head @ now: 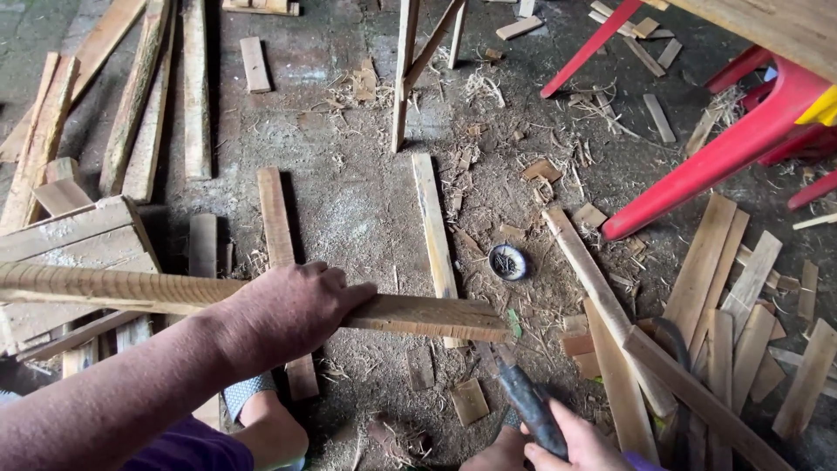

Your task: Hammering nails into wooden planks to join them together in a workshop setting.

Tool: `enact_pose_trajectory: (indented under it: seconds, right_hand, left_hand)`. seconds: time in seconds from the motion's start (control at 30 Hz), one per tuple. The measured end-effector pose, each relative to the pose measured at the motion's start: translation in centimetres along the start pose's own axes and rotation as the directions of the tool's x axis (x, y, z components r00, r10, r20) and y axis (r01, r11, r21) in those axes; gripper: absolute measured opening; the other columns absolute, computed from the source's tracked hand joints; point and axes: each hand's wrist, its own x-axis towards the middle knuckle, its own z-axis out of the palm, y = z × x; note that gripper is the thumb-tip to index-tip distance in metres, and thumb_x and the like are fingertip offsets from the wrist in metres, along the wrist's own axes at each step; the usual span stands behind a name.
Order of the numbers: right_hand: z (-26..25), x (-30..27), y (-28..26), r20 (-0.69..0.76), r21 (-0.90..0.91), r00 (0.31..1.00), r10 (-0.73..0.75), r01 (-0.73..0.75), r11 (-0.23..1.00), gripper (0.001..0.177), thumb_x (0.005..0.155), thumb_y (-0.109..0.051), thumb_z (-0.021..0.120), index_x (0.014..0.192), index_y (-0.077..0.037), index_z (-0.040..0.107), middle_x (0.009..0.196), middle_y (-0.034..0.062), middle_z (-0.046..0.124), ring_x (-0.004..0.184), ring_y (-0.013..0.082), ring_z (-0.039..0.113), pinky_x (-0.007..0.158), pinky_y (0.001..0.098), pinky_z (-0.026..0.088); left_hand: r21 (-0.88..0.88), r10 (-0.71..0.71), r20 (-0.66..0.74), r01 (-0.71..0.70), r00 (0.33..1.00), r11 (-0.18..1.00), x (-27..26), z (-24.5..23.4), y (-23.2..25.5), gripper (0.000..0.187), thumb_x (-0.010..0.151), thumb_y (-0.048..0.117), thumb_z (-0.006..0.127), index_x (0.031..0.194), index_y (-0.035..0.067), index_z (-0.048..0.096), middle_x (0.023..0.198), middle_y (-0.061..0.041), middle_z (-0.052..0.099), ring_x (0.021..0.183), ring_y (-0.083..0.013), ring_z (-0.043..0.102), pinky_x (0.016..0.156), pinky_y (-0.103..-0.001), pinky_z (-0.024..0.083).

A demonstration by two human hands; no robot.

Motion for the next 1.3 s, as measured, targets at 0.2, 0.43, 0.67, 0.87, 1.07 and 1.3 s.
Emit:
enact_pose_trajectory:
  seconds: [0.2, 0.43, 0.67, 0.87, 1.07, 1.3]
  right_hand:
    - [1.4, 0.4, -2.5, -0.207, -0.237, 0.975, -0.084, 0.033, 0.971, 0.027, 0.085, -0.039, 0.074, 0.109, -0.028, 0.070, 0.068, -0.0014, 0.068, 0.061, 0.0143, 0.068, 0.063, 0.0259, 0.052]
    - [2.3, -2.0, -5.3, -0.356, 0.091, 0.923, -0.144, 0.188, 0.978, 0.022, 0.085, -0.028, 0.075, 0.098, -0.012, 0.068, 0.041, 0.0104, 0.057, 0.036, 0.0208, 0.057, 0.046, 0.0324, 0.049]
    - [2.9, -2.6, -5.8, -0.230, 0.498, 0.930, -0.286, 0.365, 0.786, 0.041, 0.091, -0.010, 0.064, 0.130, 0.001, 0.069, 0.055, 0.0149, 0.056, 0.047, 0.0264, 0.056, 0.055, 0.0402, 0.051]
    - [2.4, -2.9, -5.6, -0.182, 0.637, 0.893, -0.412, 0.426, 0.642, 0.048, 0.089, -0.014, 0.064, 0.133, 0.004, 0.061, 0.059, 0.0176, 0.061, 0.053, 0.0278, 0.063, 0.064, 0.0386, 0.051]
    - [2.2, -2.2, -4.6, 0.093, 0.900, 0.758, -0.646, 0.214, 0.380, 0.031, 0.093, -0.001, 0.060, 0.121, 0.001, 0.048, 0.069, 0.0129, 0.047, 0.039, 0.0193, 0.046, 0.037, 0.0311, 0.040]
    - [1.1, -3.4, -6.7, -0.293, 0.475, 0.889, -0.351, 0.454, 0.754, 0.042, 0.089, -0.001, 0.064, 0.131, -0.001, 0.065, 0.059, 0.0106, 0.054, 0.037, 0.0223, 0.051, 0.043, 0.0382, 0.049]
  left_hand:
    - [0.020, -0.137, 0.061, 0.136, 0.989, 0.990, 0.6, 1.4, 0.6, 0.039, 0.102, 0.010, 0.054, 0.139, 0.017, 0.044, 0.097, -0.010, 0.067, 0.080, -0.0259, 0.072, 0.067, -0.044, 0.068]
    - [-0.266, -0.168, -0.096, 0.138, 0.981, 0.954, 1.3, 3.6, 0.2, 0.069, 0.093, 0.032, 0.061, 0.156, 0.017, 0.037, 0.103, -0.015, 0.062, 0.091, -0.0296, 0.062, 0.088, -0.047, 0.055]
    - [-0.407, -0.160, -0.269, 0.039, 0.950, 0.913, 1.4, 3.5, 0.5, 0.091, 0.070, 0.047, 0.083, 0.143, 0.011, 0.044, 0.108, -0.014, 0.063, 0.103, -0.0329, 0.061, 0.105, -0.045, 0.042]
    - [-0.425, -0.243, -0.228, 0.128, 0.943, 0.896, 1.4, 2.8, 1.1, 0.092, 0.067, 0.042, 0.083, 0.143, 0.013, 0.042, 0.116, -0.015, 0.063, 0.100, -0.0363, 0.067, 0.091, -0.050, 0.053]
    - [-0.435, -0.200, -0.345, 0.032, 0.917, 0.900, 1.4, 2.6, 1.9, 0.095, 0.063, 0.038, 0.084, 0.144, 0.012, 0.041, 0.109, -0.012, 0.063, 0.094, -0.0342, 0.069, 0.086, -0.048, 0.055]
    - [-0.644, -0.444, -0.177, 0.237, 0.878, 0.727, 0.8, 0.3, -1.1, 0.077, 0.078, 0.027, 0.070, 0.147, 0.012, 0.039, 0.101, -0.008, 0.071, 0.076, -0.0217, 0.075, 0.068, -0.035, 0.069]
